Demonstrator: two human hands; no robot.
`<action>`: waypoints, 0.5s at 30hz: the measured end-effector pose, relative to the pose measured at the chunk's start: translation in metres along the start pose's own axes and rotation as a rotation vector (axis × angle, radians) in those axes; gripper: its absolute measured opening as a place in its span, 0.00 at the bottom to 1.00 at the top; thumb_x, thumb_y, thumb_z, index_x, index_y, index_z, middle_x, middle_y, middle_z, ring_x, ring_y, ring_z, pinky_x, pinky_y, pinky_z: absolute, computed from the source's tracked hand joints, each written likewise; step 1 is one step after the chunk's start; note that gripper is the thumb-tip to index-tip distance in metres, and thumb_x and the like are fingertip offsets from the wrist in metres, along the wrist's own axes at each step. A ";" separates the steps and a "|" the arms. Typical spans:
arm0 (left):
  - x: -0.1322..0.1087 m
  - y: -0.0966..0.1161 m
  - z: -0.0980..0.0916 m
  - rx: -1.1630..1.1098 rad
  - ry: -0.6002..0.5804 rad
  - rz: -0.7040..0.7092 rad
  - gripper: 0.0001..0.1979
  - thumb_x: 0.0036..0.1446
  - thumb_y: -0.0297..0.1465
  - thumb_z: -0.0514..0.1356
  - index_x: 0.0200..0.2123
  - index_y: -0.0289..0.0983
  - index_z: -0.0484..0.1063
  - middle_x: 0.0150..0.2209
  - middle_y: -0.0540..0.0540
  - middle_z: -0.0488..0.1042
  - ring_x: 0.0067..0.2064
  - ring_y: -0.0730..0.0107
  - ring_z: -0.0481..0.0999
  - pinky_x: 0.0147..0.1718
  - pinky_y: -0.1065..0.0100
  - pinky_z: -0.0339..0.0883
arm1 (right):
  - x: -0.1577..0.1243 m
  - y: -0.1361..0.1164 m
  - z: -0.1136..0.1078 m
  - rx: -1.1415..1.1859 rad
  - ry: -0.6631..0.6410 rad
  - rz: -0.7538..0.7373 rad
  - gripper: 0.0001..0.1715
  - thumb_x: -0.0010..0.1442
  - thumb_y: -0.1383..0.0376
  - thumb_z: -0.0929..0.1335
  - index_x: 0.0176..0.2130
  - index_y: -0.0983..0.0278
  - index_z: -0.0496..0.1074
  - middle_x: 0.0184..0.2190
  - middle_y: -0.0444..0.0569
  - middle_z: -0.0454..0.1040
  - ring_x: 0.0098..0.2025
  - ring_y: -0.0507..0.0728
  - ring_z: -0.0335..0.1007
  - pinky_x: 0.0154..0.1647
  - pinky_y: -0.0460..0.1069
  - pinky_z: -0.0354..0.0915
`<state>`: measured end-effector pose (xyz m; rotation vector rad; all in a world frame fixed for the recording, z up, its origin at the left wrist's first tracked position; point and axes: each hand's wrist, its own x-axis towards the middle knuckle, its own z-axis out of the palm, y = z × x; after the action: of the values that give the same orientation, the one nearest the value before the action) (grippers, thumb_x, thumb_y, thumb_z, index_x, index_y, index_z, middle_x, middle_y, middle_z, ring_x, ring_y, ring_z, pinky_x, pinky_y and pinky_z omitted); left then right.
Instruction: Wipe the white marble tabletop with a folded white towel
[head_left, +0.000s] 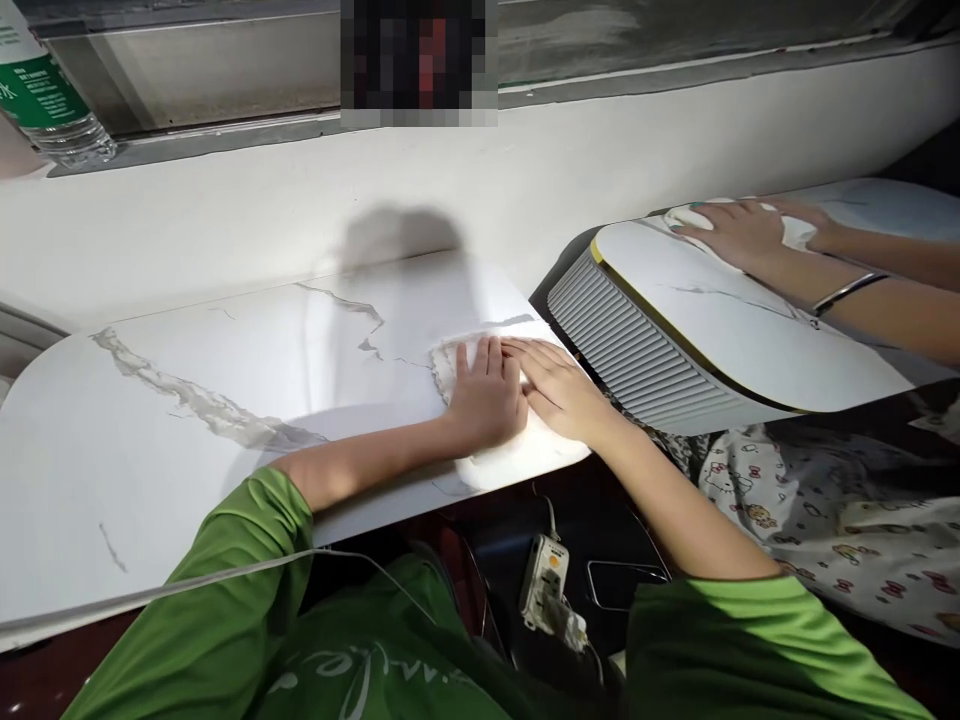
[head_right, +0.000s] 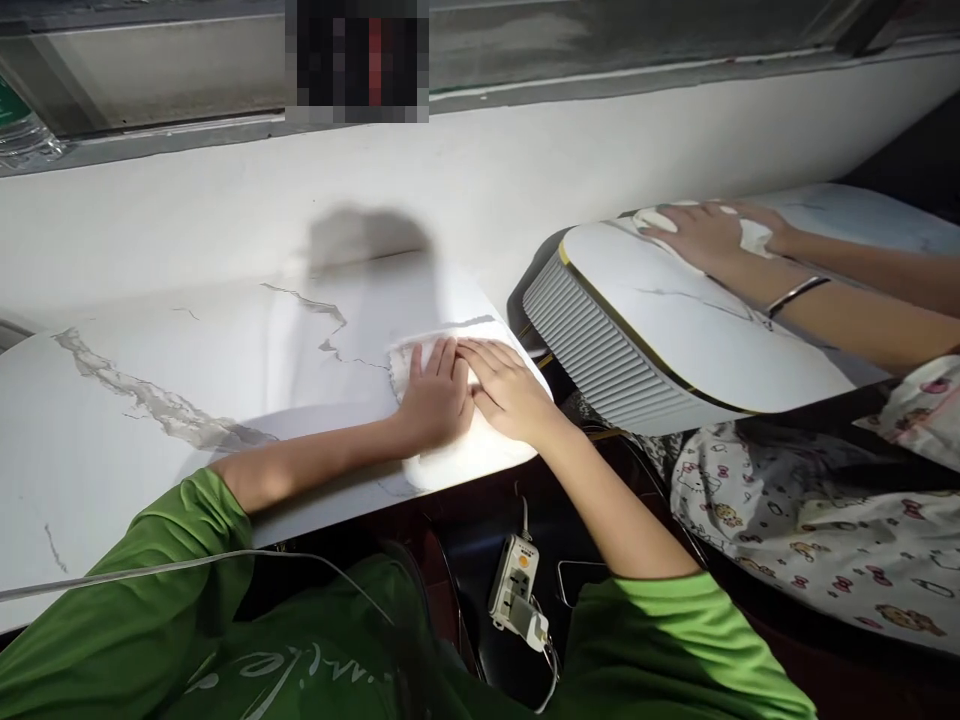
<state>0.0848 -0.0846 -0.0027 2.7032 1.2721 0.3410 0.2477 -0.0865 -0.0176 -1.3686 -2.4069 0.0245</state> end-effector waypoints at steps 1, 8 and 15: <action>0.009 -0.007 -0.001 -0.002 -0.015 -0.023 0.24 0.66 0.30 0.48 0.61 0.23 0.61 0.68 0.26 0.54 0.71 0.46 0.51 0.68 0.41 0.42 | 0.011 0.006 0.002 0.002 0.001 -0.002 0.35 0.58 0.68 0.58 0.63 0.70 0.62 0.63 0.58 0.66 0.65 0.65 0.59 0.67 0.65 0.57; 0.083 -0.083 -0.005 -0.015 -0.016 -0.158 0.27 0.66 0.29 0.44 0.66 0.23 0.55 0.70 0.31 0.53 0.72 0.53 0.49 0.69 0.46 0.38 | 0.118 0.048 0.027 0.058 0.008 -0.023 0.35 0.56 0.66 0.58 0.61 0.69 0.65 0.62 0.58 0.67 0.64 0.66 0.61 0.65 0.63 0.58; 0.117 -0.137 -0.011 -0.035 0.018 -0.208 0.27 0.66 0.27 0.42 0.66 0.27 0.56 0.70 0.36 0.55 0.71 0.58 0.52 0.70 0.50 0.38 | 0.182 0.060 0.049 0.032 0.020 0.065 0.33 0.58 0.67 0.57 0.61 0.68 0.66 0.62 0.56 0.68 0.63 0.66 0.63 0.64 0.63 0.58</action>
<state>0.0526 0.0924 -0.0043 2.5142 1.5199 0.3594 0.1972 0.1047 -0.0191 -1.4255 -2.3353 0.0662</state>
